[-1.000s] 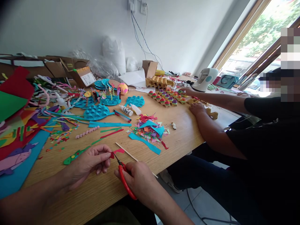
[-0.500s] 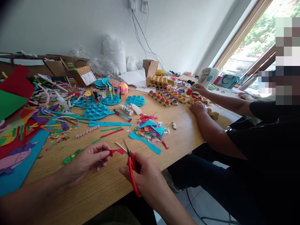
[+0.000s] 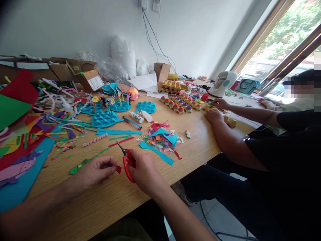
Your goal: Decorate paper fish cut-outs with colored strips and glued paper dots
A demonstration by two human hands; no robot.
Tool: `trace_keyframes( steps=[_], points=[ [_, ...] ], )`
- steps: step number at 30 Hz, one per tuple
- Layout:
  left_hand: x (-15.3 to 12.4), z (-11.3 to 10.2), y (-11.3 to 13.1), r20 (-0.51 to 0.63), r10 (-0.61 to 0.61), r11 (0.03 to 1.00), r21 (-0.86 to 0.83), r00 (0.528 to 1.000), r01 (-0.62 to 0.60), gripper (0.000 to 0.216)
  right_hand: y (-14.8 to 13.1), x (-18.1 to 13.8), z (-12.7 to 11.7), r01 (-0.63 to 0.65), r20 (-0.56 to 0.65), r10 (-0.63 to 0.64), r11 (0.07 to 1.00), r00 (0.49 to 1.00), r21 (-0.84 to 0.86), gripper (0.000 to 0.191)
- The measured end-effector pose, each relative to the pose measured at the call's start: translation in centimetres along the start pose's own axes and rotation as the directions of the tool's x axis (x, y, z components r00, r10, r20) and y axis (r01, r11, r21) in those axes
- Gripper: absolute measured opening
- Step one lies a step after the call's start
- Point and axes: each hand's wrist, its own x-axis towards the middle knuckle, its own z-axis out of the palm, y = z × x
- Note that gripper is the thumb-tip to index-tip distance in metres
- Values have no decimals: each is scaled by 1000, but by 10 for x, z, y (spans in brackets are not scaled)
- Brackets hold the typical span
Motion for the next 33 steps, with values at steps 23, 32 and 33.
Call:
trace_keyframes(
  steps=[23,32,33],
  points=[
    [-6,7,18,-206,-135,648,-759,969,-71,13,-13,-40,11,-93,95,95,995,991,-25,21],
    [-7,31,33,-246,-134,549,-825,960,-135,8,-13,-30,21,-103,-70,105,994,992,31,25],
    [-8,32,34,-244,-139,544,-828,960,-131,8,-13,-30,21,-101,-77,103,994,992,34,25]
  ],
)
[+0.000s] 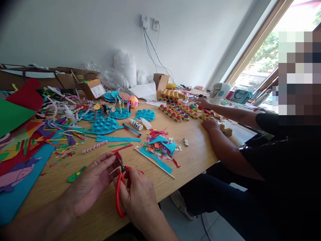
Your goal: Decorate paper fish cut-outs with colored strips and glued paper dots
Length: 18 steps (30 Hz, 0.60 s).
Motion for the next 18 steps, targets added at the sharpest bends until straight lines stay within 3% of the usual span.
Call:
trace_keyframes(
  steps=[18],
  points=[
    [3,-5,-8,108,33,999,16,994,-35,12,1,6,2,-4,-17,5,999,1000,43,28]
  ],
)
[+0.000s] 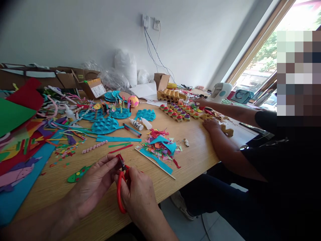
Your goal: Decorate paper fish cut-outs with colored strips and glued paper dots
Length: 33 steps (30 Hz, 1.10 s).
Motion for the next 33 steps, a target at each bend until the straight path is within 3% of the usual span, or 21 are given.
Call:
trace_keyframes(
  steps=[20,33],
  points=[
    [3,-17,4,96,6,931,362,995,-41,11,3,-9,-7,-8,99,4,999,995,41,30],
    [4,-18,7,123,-10,882,469,992,-49,12,10,-12,-11,16,155,-19,1000,988,19,33]
  ],
)
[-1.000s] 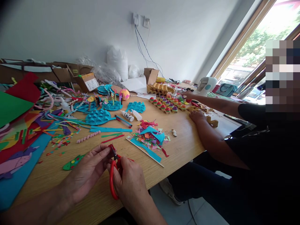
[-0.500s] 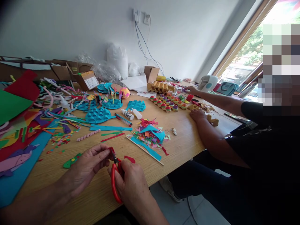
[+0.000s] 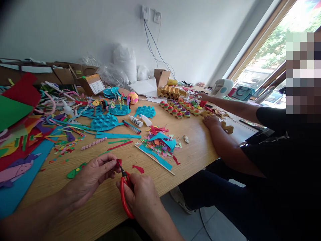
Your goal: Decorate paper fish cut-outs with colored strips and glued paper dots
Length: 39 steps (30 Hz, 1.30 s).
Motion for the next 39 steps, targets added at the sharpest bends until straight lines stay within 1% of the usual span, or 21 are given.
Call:
trace_keyframes(
  steps=[4,8,13,15,22,29,35,39],
  points=[
    [-1,-1,-2,7,0,1000,-11,1000,0,13,1,0,1,8,-9,-8,1000,1000,29,34],
    [-3,0,-5,38,-15,999,-41,999,16,15,0,1,3,-15,-19,16,998,1000,61,33],
    [-2,2,-6,-24,0,1000,17,1000,1,12,-2,0,3,-31,-8,32,995,999,92,32],
    [-1,1,-4,-31,2,999,46,1000,-1,11,-3,-1,2,-35,-3,35,996,999,85,33],
    [-3,-2,6,71,-56,997,52,996,52,9,-6,-1,-2,-16,15,15,999,1000,49,31],
    [-1,-7,9,124,-72,995,78,990,63,7,-6,0,-3,5,18,-6,999,1000,43,31],
    [-1,-12,13,101,-88,986,148,991,73,5,-5,0,-3,5,42,-7,999,999,34,32],
    [-2,-13,13,74,-103,985,146,992,91,4,-5,0,-3,-10,71,7,999,997,46,31]
  ],
)
